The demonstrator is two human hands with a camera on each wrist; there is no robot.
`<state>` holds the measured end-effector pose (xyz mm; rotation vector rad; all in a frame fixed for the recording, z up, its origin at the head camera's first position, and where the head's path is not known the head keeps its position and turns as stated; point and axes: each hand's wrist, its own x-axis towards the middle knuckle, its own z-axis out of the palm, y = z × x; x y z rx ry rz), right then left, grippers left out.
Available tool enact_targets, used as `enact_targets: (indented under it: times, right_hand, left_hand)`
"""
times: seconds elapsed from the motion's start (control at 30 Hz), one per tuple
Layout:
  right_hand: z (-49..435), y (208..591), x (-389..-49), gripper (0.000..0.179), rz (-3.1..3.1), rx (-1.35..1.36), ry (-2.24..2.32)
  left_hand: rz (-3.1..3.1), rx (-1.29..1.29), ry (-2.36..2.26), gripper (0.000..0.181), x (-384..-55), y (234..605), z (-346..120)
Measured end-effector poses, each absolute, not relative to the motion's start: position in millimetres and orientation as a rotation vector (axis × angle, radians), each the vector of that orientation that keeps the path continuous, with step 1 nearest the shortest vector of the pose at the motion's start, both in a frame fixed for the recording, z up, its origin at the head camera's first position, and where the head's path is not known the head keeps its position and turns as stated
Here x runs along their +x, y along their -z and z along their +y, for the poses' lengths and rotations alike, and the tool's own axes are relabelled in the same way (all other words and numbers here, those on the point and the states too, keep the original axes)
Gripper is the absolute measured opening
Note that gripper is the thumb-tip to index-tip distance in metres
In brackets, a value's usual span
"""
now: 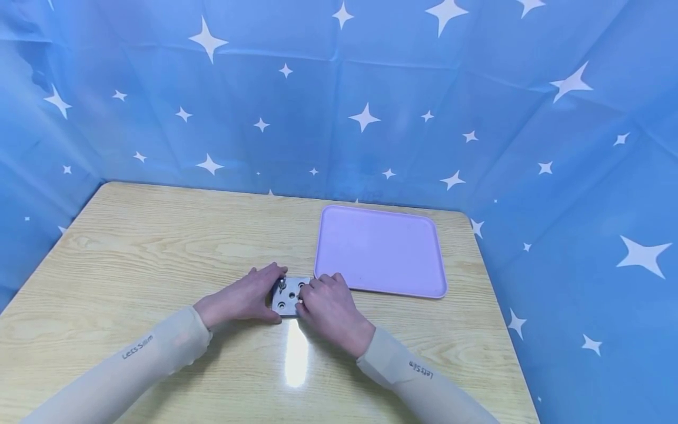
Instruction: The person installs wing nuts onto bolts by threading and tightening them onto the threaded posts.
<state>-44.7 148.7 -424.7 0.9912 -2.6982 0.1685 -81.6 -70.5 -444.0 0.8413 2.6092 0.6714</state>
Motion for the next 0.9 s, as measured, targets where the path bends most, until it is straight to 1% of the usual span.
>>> enact_targets:
  times: [0.1, 0.17, 0.3, 0.37, 0.53, 0.67, 0.9]
  right_hand:
    - [149.0, 425.5, -44.5, 0.015, -2.699, 0.969, -0.158]
    - [149.5, 424.9, -44.2, 0.020, -2.720, 0.956, -0.146]
    - [153.7, 419.9, -45.4, 0.039, -2.800, 0.988, -0.135]
    - [158.4, 415.5, -47.7, 0.046, -2.828, 1.083, -0.141]
    - [171.7, 405.6, -55.4, 0.050, -2.747, 1.450, -0.112]
    - [173.7, 404.1, -60.9, 0.045, -2.638, 1.576, -0.039]
    - [169.1, 408.1, -64.7, 0.025, -2.632, 1.555, -0.027]
  left_hand:
    - [2.608, 0.837, -0.670, 0.103, -82.0, 444.2, -69.9]
    - [2.608, 0.834, -0.674, 0.103, -82.4, 444.7, -69.7]
    - [2.607, 0.839, -0.670, 0.103, -82.5, 444.8, -68.9]
    - [2.609, 0.845, -0.671, 0.102, -82.3, 444.7, -68.6]
    - [2.611, 0.869, -0.678, 0.098, -82.1, 445.5, -68.6]
    - [2.613, 0.860, -0.674, 0.099, -81.8, 445.5, -69.6]
    - [2.598, 0.843, -0.679, 0.101, -81.0, 444.3, -70.6]
